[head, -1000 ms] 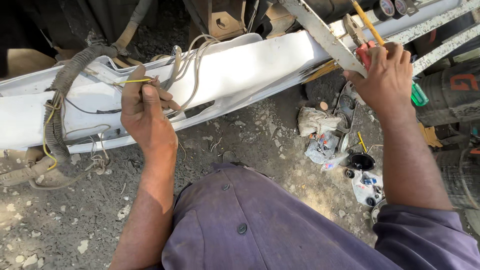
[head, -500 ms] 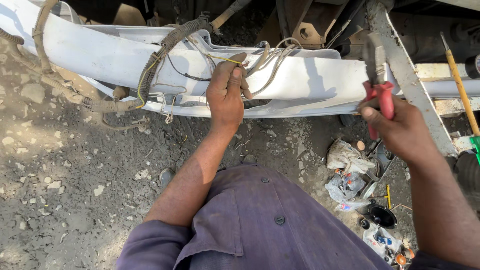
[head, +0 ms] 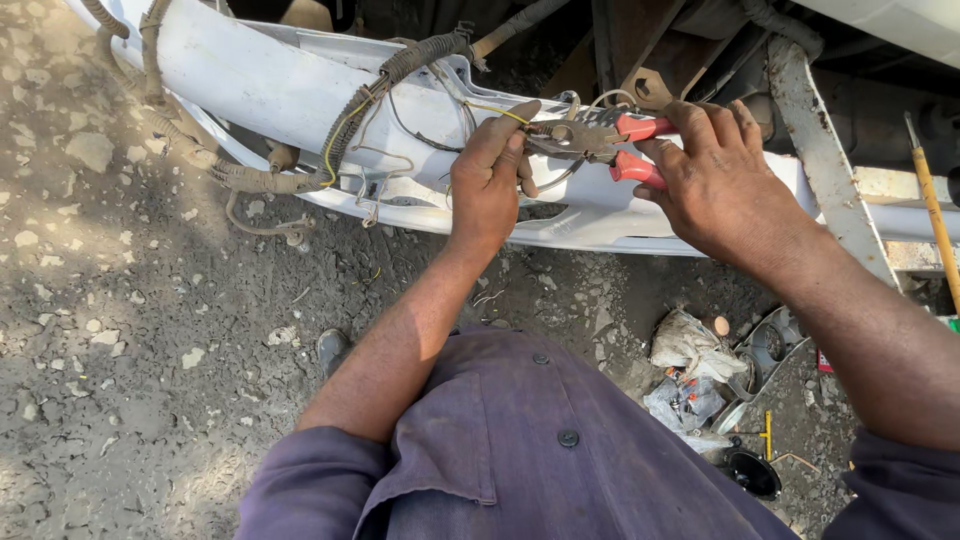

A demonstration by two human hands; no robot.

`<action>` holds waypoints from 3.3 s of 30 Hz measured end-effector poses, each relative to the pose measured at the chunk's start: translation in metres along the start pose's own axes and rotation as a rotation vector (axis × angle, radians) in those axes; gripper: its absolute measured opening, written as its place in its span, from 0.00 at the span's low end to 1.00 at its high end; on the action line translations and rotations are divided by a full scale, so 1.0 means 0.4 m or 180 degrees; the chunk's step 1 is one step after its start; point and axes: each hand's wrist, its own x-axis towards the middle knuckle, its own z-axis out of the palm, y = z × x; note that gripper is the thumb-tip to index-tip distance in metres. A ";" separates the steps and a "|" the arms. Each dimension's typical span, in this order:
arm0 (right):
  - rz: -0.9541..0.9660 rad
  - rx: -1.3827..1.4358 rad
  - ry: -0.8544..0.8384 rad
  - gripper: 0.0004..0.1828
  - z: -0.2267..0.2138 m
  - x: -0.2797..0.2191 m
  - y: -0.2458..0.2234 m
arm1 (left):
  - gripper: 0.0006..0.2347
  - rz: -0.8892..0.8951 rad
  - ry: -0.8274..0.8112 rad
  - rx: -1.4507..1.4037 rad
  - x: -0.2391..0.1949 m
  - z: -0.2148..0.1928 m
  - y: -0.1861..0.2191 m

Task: The person repairs a vehicle's wiring harness by stripping wire insulation with pliers, twisting exposed conductors together, and wrapping the connections with black electrical tape. The work is performed on a white vehicle bumper in an outdoor setting.

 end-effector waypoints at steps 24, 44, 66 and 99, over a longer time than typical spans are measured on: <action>0.0029 -0.0022 -0.0869 0.27 -0.036 0.021 0.042 | 0.12 -0.0240 -0.0267 -0.0263 0.004 -0.022 -0.003; 0.0268 0.0056 -0.0063 0.26 0.004 -0.056 -0.017 | 0.12 -0.0269 -0.0310 -0.0579 0.001 -0.039 -0.032; -0.0539 -0.1751 0.0555 0.23 -0.101 -0.004 -0.027 | 0.13 -0.0346 -0.0471 -0.0519 0.005 -0.048 -0.028; -0.0041 -0.1289 0.0250 0.25 -0.050 -0.051 -0.077 | 0.13 -0.0366 -0.0470 -0.0444 -0.001 -0.052 -0.010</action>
